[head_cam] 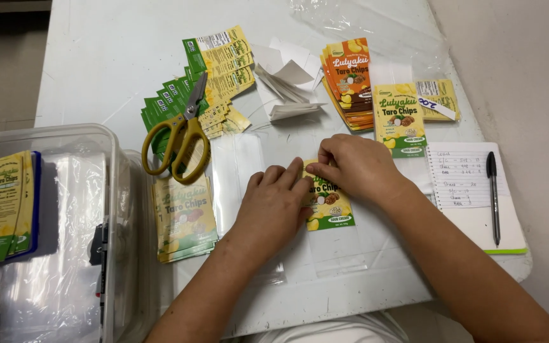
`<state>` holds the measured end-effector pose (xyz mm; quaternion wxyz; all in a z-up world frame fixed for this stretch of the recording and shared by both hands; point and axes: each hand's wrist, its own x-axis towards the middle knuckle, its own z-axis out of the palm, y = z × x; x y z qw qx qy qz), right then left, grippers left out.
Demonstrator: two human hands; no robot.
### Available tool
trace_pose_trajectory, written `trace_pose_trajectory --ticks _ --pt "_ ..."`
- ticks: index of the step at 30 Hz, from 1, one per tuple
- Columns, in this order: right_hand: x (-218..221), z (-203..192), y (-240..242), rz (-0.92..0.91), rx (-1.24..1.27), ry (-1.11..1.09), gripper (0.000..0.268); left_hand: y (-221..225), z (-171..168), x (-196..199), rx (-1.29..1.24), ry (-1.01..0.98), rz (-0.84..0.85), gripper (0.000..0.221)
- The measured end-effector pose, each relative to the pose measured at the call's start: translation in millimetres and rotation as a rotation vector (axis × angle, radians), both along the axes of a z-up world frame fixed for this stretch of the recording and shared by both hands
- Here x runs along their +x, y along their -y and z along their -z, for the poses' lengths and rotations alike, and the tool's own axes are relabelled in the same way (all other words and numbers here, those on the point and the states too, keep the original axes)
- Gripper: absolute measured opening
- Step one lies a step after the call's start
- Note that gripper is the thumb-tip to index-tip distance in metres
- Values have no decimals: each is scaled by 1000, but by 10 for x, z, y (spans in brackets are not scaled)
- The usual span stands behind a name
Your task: Cutting paper slips from a sheet and inserting them into small plastic packets for packaging.
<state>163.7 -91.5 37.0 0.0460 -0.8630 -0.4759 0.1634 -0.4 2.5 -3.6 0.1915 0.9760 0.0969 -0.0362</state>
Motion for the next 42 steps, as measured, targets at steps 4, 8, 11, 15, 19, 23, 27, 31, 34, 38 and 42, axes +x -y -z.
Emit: trace_pose_trajectory --ticks 4,8,11,15,19,23,27,31,34,38,42 --pt "1 45 -53 12 111 -203 12 -92 59 -23 -60 81 32 23" --pt "83 81 -95 -4 133 -315 14 -231 -361 -200 -301 16 174 8" --pt "105 -25 -101 48 108 -461 31 -220 -373 -198 -247 21 193 21" --pt "202 94 -118 38 102 -477 24 -154 -151 -35 -199 234 75 28" --pt "327 257 -118 23 130 -478 21 -61 180 77 10 373 33 19" --pt "306 273 -84 27 172 -460 19 26 216 115 99 495 13 8" --pt "272 352 28 -87 194 -347 23 60 -24 -1 -45 301 154 6" --pt "93 410 161 -154 348 -270 29 -118 -256 -203 -505 270 461 9" --pt "63 709 264 -398 464 26 33 -264 -422 -259 -897 443 568 9" --pt "-168 525 405 -273 251 -19 59 -411 -541 -221 -996 684 177 12" --pt "-218 586 458 -368 155 135 84 -459 -547 -33 -1075 948 -144 14"
